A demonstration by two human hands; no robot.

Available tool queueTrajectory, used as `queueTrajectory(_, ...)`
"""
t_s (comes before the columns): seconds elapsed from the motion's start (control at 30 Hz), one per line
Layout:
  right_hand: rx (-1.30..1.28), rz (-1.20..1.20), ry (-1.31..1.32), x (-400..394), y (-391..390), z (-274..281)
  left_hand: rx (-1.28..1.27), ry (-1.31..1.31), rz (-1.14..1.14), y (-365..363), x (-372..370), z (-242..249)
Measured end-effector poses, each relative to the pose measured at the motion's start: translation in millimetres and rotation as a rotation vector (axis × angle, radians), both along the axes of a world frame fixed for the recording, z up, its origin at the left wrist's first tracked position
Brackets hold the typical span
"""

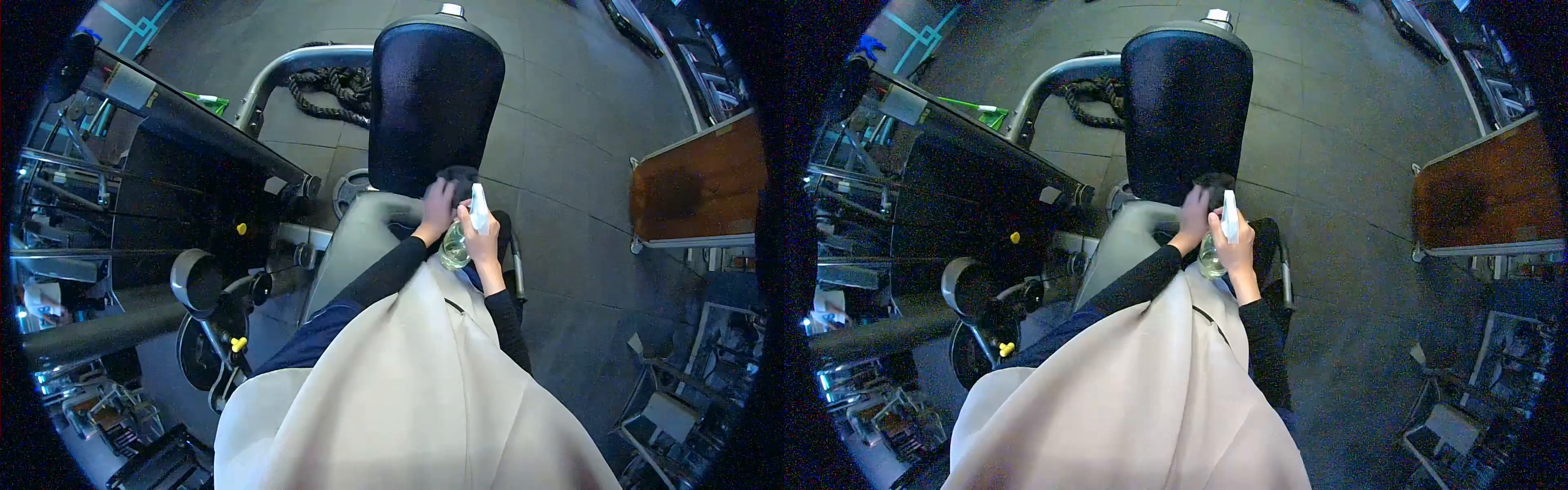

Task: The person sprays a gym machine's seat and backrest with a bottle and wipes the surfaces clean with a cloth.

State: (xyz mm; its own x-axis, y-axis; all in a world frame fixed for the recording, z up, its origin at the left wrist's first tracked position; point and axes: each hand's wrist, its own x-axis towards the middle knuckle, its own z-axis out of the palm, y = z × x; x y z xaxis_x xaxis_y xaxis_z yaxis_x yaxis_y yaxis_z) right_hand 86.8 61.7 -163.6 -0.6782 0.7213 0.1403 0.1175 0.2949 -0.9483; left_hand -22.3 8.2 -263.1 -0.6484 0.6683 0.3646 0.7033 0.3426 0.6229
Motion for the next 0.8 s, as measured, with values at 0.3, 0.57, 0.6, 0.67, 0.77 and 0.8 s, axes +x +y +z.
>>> queueTrajectory(0.3,-0.087,-0.024,0.045,5,5,-16,-0.173,0.166,-0.191,-21,-27,14)
queueTrajectory(0.57,-0.080,-0.015,0.022,3,4,-9,0.021,-0.066,0.433,-98,-80,8)
queueTrajectory(0.6,-0.078,-0.010,0.028,2,4,-8,0.032,-0.092,0.506,-105,-84,6)
queueTrajectory(0.67,-0.048,0.015,-0.001,4,5,-7,0.186,-0.125,0.718,-113,-95,-19)
queueTrajectory(0.77,-0.053,0.019,-0.030,4,6,-4,0.223,-0.248,0.771,-108,-97,-19)
queueTrajectory(0.8,-0.063,0.019,-0.038,4,6,-2,0.225,-0.237,0.761,-104,-94,-19)
